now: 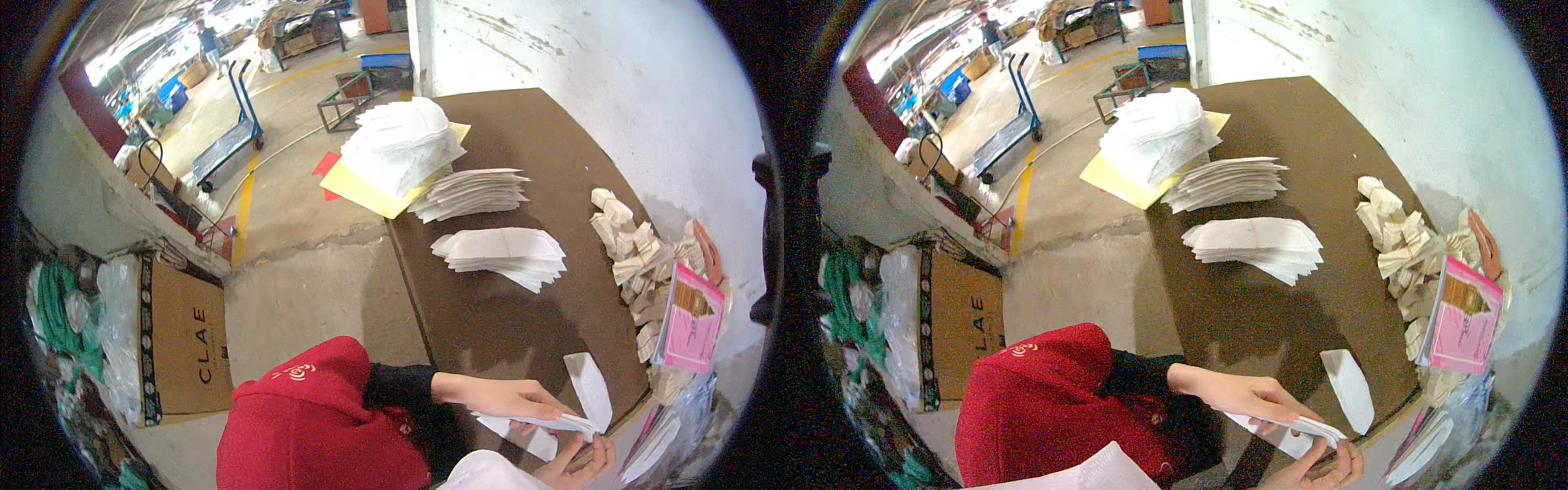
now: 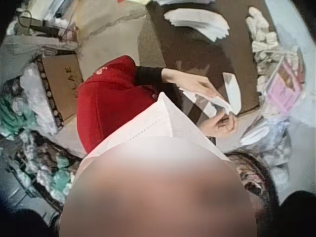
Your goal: The person repeatedly folds white paper pieces in half and stacks them on the table. They handle the pieces one at a time, aligning edges and pressing folds before placing each folded piece into a growing stack.
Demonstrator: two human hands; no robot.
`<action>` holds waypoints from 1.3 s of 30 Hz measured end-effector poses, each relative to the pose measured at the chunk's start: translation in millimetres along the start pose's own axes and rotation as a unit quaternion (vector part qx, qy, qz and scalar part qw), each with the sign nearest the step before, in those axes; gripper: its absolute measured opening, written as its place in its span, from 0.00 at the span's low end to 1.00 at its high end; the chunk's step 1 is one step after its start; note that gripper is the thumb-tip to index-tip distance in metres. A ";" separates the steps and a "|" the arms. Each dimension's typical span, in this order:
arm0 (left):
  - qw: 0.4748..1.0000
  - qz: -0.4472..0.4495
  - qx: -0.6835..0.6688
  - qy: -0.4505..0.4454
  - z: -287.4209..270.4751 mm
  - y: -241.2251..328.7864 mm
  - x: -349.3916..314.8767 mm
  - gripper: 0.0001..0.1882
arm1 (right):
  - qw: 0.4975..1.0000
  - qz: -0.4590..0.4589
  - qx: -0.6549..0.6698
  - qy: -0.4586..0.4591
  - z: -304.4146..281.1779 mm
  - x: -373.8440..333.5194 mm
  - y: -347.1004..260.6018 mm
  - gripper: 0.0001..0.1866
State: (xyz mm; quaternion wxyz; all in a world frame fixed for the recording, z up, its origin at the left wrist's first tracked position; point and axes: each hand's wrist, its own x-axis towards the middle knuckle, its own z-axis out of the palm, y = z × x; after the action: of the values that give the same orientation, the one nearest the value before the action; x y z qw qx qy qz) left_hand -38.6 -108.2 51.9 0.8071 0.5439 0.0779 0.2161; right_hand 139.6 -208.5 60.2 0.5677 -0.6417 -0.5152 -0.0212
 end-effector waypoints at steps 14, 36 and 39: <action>0.930 0.089 -0.129 0.333 -28.1 8.6 -32.6 0.27 | 0.993 -0.044 0.111 0.008 11.1 -14.7 -20.0 0.11; 0.979 -0.117 -0.154 0.060 23.8 -15.2 -27.1 0.32 | 0.982 0.126 0.132 -0.047 -4.4 -15.0 -10.6 0.16; 0.980 -0.129 -0.143 0.056 22.5 -16.2 -22.3 0.29 | 0.986 0.126 0.098 -0.053 -7.2 -16.4 -5.1 0.17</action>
State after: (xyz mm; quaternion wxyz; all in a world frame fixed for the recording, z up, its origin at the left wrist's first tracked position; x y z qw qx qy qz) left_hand -46.1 -141.9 43.7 0.8920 0.3952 0.1607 0.1495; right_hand 132.4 -225.2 56.3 0.5976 -0.6434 -0.4591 0.1349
